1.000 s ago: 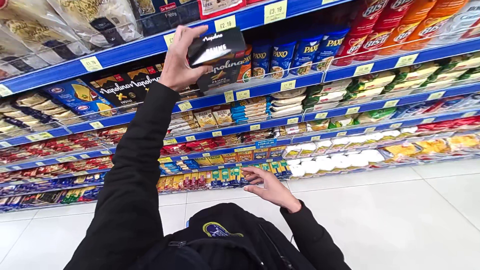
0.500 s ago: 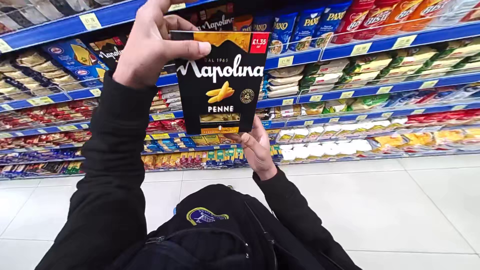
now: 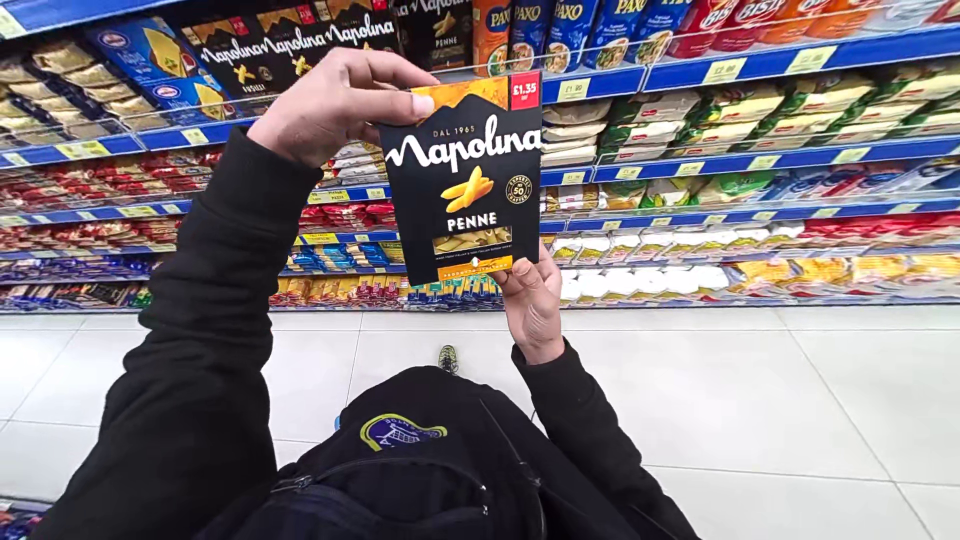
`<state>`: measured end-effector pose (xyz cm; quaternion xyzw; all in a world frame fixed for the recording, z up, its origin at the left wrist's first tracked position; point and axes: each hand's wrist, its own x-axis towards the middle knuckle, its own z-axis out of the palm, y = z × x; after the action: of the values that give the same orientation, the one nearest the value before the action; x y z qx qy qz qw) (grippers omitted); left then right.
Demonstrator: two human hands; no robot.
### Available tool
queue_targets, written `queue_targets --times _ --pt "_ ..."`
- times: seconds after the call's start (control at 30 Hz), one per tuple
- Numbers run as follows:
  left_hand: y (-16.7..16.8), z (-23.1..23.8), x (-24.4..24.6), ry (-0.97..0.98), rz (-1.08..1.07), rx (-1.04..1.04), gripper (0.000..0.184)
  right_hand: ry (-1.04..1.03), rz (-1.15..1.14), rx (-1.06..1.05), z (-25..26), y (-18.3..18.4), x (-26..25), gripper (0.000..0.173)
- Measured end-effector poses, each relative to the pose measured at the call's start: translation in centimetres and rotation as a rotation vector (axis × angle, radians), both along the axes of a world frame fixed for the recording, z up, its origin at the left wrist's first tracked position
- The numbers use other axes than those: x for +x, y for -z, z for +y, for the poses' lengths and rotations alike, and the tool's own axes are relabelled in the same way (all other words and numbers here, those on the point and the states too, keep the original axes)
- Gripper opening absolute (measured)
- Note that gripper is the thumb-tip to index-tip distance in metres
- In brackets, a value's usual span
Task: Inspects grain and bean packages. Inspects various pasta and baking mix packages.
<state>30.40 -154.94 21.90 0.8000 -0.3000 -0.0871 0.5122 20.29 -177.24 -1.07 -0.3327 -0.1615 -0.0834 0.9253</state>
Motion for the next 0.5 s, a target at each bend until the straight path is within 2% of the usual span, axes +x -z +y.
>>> queue_targets --times 0.27,0.5 --pt "-1.0 -0.1 0.4 0.015 -0.044 0.009 0.029 0.042 -0.026 0.004 -0.2 -1.3 -0.7 0.064" --pt "-1.2 0.0 0.9 0.038 -0.037 -0.014 0.028 0.042 -0.052 -0.007 -0.2 -1.7 -0.8 0.06"
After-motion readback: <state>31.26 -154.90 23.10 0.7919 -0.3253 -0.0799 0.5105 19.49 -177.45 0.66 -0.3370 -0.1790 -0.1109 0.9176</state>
